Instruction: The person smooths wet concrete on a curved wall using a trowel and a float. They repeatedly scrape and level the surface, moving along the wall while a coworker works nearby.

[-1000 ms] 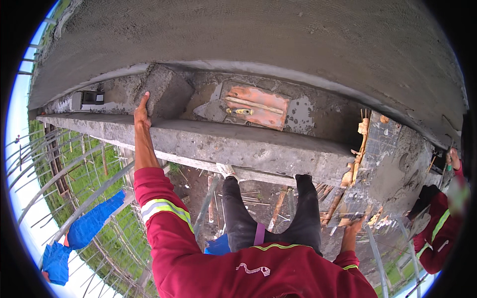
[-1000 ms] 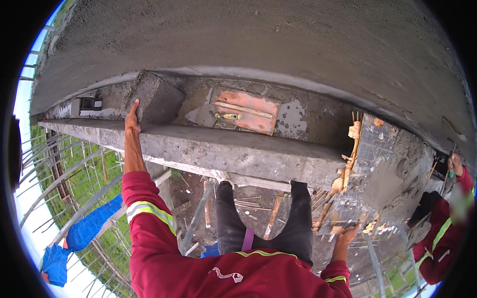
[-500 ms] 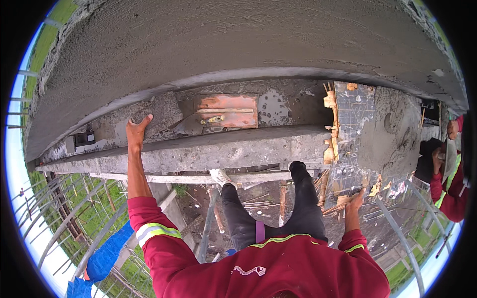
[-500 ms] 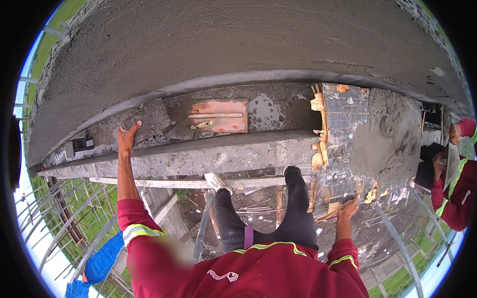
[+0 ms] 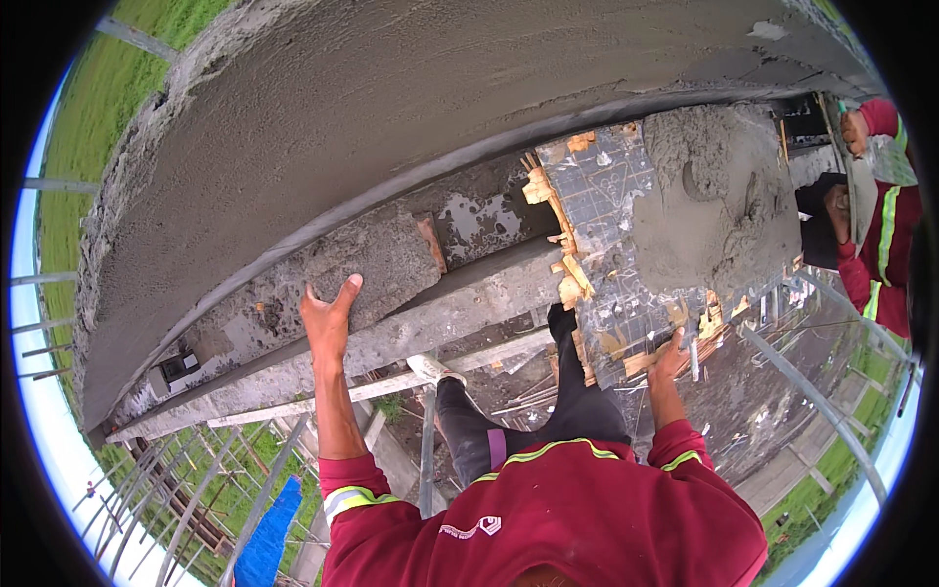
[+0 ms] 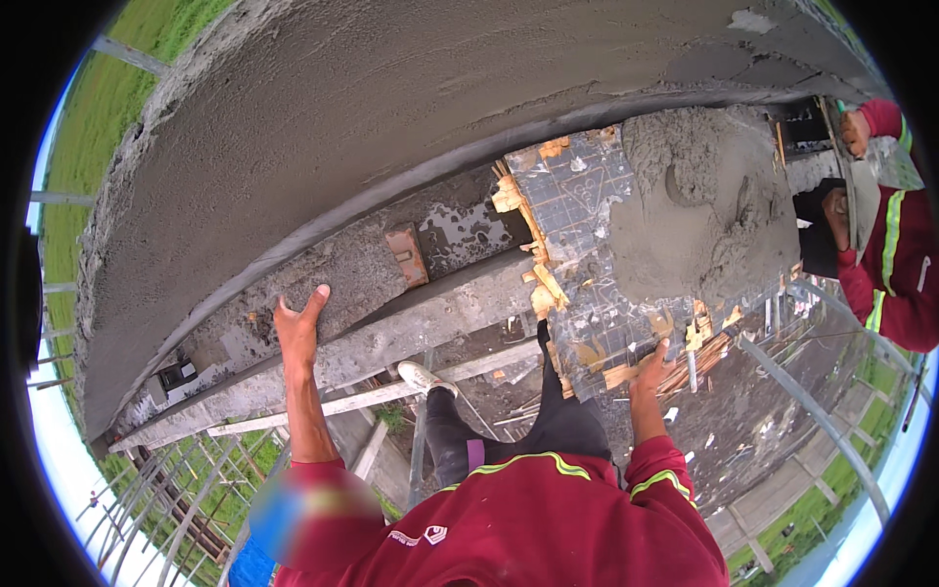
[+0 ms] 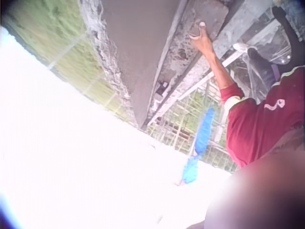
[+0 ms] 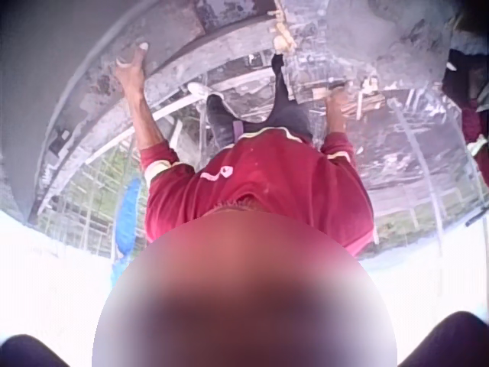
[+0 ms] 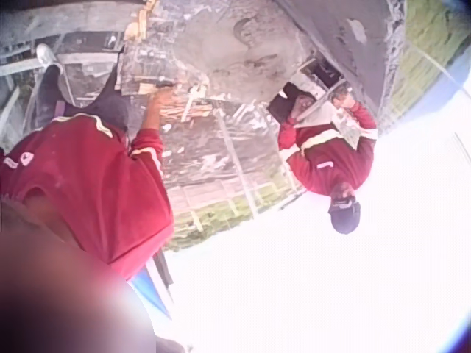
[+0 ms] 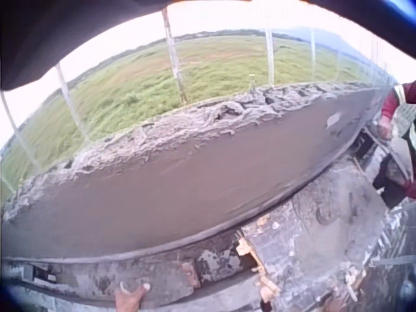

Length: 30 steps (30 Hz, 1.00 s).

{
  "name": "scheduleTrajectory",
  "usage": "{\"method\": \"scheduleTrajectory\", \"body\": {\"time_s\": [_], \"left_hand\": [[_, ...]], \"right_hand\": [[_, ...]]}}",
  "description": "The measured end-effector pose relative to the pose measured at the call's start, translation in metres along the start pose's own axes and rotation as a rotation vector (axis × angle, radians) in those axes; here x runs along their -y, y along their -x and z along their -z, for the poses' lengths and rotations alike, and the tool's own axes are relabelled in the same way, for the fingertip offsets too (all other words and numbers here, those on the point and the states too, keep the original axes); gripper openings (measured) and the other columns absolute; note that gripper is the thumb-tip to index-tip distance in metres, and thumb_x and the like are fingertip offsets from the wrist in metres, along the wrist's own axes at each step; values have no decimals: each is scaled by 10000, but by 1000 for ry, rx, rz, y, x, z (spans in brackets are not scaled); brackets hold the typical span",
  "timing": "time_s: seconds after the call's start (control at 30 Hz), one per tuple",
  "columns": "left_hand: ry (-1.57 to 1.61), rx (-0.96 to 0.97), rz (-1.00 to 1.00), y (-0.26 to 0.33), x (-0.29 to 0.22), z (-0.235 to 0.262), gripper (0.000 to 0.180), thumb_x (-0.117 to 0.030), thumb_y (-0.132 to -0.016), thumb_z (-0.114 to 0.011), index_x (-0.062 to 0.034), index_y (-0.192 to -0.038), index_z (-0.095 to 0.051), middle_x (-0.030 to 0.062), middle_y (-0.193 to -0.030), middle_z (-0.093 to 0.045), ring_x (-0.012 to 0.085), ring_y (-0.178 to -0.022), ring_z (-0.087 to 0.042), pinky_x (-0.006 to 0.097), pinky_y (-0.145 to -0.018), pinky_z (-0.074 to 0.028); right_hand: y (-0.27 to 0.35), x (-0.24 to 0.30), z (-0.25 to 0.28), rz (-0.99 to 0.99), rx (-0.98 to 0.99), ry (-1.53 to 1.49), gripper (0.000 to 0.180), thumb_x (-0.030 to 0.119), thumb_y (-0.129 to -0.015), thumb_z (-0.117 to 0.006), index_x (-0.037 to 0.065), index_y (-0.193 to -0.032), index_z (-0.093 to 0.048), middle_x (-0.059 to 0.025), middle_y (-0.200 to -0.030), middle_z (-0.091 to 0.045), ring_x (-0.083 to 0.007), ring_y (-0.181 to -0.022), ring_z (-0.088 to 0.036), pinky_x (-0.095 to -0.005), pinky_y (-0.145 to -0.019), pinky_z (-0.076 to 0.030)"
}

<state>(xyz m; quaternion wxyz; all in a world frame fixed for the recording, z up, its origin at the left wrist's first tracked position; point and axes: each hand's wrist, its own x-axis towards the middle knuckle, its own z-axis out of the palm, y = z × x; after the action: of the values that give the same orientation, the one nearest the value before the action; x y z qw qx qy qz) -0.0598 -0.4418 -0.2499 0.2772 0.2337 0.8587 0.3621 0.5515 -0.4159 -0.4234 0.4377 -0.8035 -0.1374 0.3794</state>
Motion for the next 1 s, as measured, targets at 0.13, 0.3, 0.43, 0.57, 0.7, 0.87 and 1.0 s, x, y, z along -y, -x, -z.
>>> {"method": "scheduleTrajectory", "body": {"time_s": [0.13, 0.3, 0.43, 0.57, 0.7, 0.87, 1.0], "left_hand": [[-92, -1, -40, -2, -18, -85, 996, -485, -719, -860, 222, -1302, -472, 320, -1261, -604, 351, -1208, -579, 408, -1093, -391], [-38, 149, -40, -14, -26, -178, 1008, -498, -730, -848, 231, -1306, -458, 345, -1271, -586, 376, -1224, -570, 390, -1093, -398], [44, 130, -69, -18, -29, -239, 1064, -537, -735, -828, 260, -1318, -432, 409, -1322, -532, 441, -1285, -532, 407, -1116, -383], [183, 101, 5, -16, -27, -276, 1014, -542, -798, -801, 254, -1312, -441, 363, -1322, -554, 377, -1268, -544, 389, -1104, -384], [502, 196, 101, -15, -21, -292, 918, -467, -850, -796, 157, -1406, -417, 244, -1390, -540, 290, -1288, -508, 362, -1109, -368], [675, 242, 258, -17, -9, -307, 883, -419, -855, -806, 84, -1454, -396, 165, -1447, -500, 264, -1336, -444, 377, -1148, -301], [722, 590, 402, -43, 3, -305, 777, -460, -832, -814, 28, -1345, -494, 184, -1376, -509, 253, -1272, -467, 387, -1076, -370]], "right_hand": [[-3, -9, 1, -64, -20, -9, 1085, 579, -923, -638, -54, -1568, -37, -240, -1605, -220, -330, -1455, -324, -431, -1192, -291], [2, -7, 0, -108, 20, -52, 1044, 572, -949, -605, -31, -1576, -27, -231, -1603, -221, -328, -1446, -332, -439, -1189, -292], [0, -5, 3, -101, 128, -78, 1007, 563, -966, -589, -13, -1578, -33, -213, -1581, -261, -314, -1424, -348, -446, -1182, -295], [-3, -11, 6, -130, 106, -39, 978, 573, -971, -572, 1, -1576, -58, -200, -1578, -276, -305, -1425, -339, -443, -1178, -298], [-6, -14, 3, -150, 97, -47, 1007, 596, -966, -562, 2, -1581, -31, -201, -1598, -248, -313, -1442, -318, -445, -1181, -295], [-2, -7, 2, -177, 124, -56, 1017, 581, -966, -571, 1, -1584, -9, -207, -1599, -246, -325, -1436, -334, -450, -1181, -296], [6, 2, 9, -177, 52, -32, 950, 547, -980, -572, 6, -1571, -61, -200, -1578, -281, -324, -1410, -369, -457, -1167, -319]]}}
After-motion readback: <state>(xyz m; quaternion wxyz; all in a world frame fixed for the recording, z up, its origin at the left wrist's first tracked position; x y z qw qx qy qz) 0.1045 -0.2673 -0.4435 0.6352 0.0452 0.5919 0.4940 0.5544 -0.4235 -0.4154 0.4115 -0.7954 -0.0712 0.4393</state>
